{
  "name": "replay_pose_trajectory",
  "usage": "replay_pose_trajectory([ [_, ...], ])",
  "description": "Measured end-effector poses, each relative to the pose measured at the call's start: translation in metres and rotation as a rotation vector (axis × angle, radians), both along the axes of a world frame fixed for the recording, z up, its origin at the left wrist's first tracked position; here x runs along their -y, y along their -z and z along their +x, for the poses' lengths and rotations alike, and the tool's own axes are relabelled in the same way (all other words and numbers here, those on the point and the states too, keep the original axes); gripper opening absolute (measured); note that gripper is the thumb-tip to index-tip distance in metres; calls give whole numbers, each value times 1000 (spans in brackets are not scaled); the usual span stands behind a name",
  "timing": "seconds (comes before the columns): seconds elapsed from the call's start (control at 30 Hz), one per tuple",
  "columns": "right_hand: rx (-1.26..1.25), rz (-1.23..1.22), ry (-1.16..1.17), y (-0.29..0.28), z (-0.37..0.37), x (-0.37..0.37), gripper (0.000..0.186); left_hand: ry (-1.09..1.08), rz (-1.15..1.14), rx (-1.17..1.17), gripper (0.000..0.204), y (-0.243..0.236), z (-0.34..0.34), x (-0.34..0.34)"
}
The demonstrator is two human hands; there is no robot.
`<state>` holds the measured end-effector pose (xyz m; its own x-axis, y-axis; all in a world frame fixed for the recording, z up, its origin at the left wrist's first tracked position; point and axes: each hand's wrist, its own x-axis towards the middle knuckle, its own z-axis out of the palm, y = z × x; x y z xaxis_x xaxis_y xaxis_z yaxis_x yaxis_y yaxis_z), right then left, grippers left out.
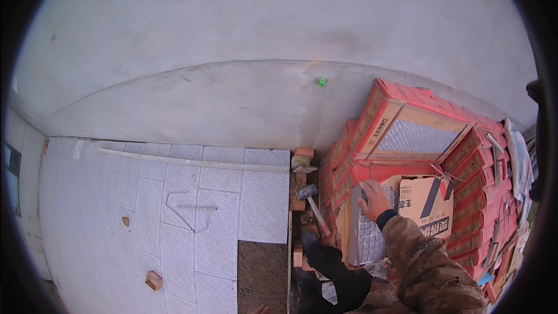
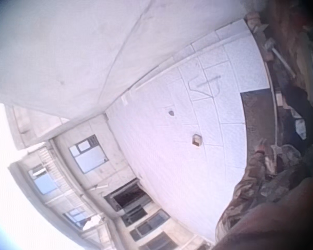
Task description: The person places a large white tile onto a prepared mortar bed on a wall, aligns it with adjacent tiles, and taps it into place with a rubber mallet. The person then uses a string line to check alignment and continues adjusting the tile.
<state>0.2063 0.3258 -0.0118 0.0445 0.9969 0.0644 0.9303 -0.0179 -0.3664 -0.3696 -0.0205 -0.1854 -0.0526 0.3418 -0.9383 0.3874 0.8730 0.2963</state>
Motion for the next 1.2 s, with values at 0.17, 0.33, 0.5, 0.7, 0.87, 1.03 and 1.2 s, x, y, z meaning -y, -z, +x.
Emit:
replay_pose_trajectory([
  [0.17, 10, 79, 54, 16, -6, 2, 53, 365, 524, -96, 42, -14, 37, -34],
  [0.33, 36, 143, 165, 29, -21, 0, 56, -85, 215, 2, 52, -63, 77, -93],
  [0.5, 18, 167, 179, 33, -21, -1, 57, -52, 340, 78, 50, -114, 112, -178],
  [0.7, 29, 191, 172, 36, -23, -2, 56, -28, 693, 624, 47, -252, 202, -284],
  [0.87, 66, 176, 163, 43, -23, -2, 54, 316, 1273, 979, 44, -394, 268, -353],
  [1.03, 128, 169, 170, 50, -23, -2, 55, 434, 1490, 1318, 42, -465, 281, -392],
  [1.2, 116, 175, 163, 49, -21, -4, 55, 600, 1436, 1331, 40, -477, 258, -412],
])
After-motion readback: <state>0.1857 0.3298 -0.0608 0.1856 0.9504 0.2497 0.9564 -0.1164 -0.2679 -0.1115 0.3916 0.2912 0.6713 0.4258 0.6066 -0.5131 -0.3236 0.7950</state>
